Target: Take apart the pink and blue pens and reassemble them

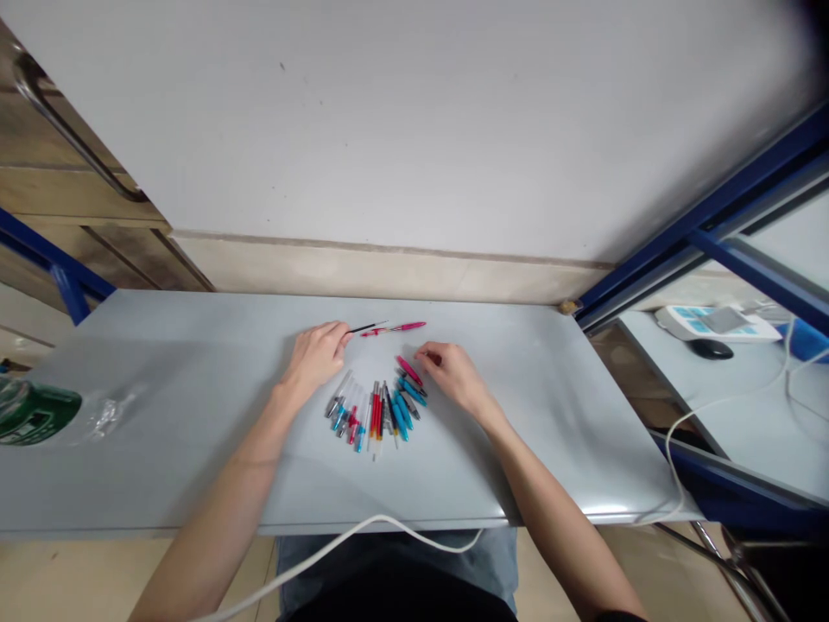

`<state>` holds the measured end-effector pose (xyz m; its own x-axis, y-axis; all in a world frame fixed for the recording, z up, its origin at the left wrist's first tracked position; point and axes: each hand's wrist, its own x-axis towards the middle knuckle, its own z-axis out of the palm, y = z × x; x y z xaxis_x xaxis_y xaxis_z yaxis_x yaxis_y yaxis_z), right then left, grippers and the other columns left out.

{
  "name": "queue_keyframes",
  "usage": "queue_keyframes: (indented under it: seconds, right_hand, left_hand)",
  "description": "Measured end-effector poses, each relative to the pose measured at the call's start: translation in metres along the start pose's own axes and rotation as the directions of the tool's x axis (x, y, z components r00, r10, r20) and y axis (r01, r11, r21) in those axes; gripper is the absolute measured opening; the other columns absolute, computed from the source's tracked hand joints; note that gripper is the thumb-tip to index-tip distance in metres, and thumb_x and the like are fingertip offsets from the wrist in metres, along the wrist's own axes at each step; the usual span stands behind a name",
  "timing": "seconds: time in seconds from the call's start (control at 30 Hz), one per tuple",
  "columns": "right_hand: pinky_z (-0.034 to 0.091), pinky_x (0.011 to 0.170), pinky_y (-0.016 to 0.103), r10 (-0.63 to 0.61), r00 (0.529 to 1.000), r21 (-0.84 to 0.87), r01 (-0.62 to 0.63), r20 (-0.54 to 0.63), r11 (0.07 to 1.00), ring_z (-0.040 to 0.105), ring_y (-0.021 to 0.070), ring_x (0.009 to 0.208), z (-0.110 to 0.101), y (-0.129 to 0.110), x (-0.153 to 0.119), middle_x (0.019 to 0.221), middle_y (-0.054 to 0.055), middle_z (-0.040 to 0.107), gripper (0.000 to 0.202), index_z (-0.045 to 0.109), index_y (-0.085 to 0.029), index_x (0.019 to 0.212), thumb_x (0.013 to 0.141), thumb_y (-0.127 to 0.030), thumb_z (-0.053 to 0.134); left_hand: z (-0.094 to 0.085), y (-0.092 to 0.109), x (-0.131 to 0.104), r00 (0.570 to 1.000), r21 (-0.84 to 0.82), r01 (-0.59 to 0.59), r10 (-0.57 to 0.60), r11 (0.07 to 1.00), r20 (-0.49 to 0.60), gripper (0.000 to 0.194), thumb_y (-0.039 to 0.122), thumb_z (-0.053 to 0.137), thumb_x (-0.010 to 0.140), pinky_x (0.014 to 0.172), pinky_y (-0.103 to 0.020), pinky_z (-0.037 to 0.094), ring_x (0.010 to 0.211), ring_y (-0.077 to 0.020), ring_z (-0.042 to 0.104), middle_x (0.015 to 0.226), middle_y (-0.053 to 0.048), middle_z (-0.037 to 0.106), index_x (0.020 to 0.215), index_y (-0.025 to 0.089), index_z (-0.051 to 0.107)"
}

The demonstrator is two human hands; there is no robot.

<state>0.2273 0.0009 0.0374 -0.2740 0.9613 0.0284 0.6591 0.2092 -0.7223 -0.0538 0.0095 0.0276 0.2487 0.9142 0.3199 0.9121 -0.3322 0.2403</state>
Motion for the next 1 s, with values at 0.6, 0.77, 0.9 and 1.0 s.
queue_keyframes:
  seconds: [0.6,0.77,0.9,1.0]
  right_hand:
    - [0.039,0.069,0.027,0.078,0.996,-0.010,-0.079,-0.035,0.997,0.061,0.0168,0.060,0.004,-0.001,-0.002,0.057,-0.002,0.067,0.020,0.063,-0.022,0.090,0.098,-0.022,0.044]
    - [0.037,0.066,0.027,0.087,0.996,-0.074,-0.085,0.024,0.994,0.061,0.0177,0.058,0.001,-0.010,-0.007,0.052,-0.001,0.065,0.024,0.056,-0.023,0.079,0.099,-0.022,0.043]
    - [0.037,0.065,0.027,0.074,0.995,-0.045,-0.071,0.066,0.996,0.060,0.0168,0.056,0.001,-0.011,-0.008,0.053,0.000,0.066,0.025,0.055,-0.023,0.075,0.097,-0.021,0.044]
    - [0.036,0.063,0.026,0.080,0.993,-0.038,-0.077,0.084,0.996,0.058,0.0162,0.055,0.000,-0.011,-0.007,0.053,-0.001,0.065,0.022,0.058,-0.022,0.077,0.095,-0.019,0.046]
  left_hand:
    - [0.004,0.028,-0.005,0.983,-0.123,-0.182,0.177,0.976,-0.053,0.028,0.026,0.042,0.106,0.070,-0.030,0.043,0.074,-0.0181,0.063,0.083,-0.005,0.069,0.089,0.021,0.063]
    - [0.005,0.024,-0.005,0.987,-0.137,-0.159,0.154,0.978,-0.051,0.027,0.028,0.043,0.106,0.067,-0.030,0.039,0.072,-0.0175,0.061,0.083,-0.004,0.069,0.090,0.021,0.064]
    - [0.007,0.021,-0.005,0.991,-0.137,-0.131,0.127,0.982,-0.036,0.028,0.028,0.043,0.105,0.065,-0.030,0.037,0.069,-0.0171,0.060,0.080,-0.003,0.068,0.087,0.021,0.063]
    - [0.008,0.018,-0.005,0.993,-0.140,-0.117,0.114,0.983,-0.029,0.027,0.028,0.044,0.104,0.066,-0.030,0.037,0.070,-0.0170,0.061,0.081,-0.003,0.069,0.087,0.022,0.064]
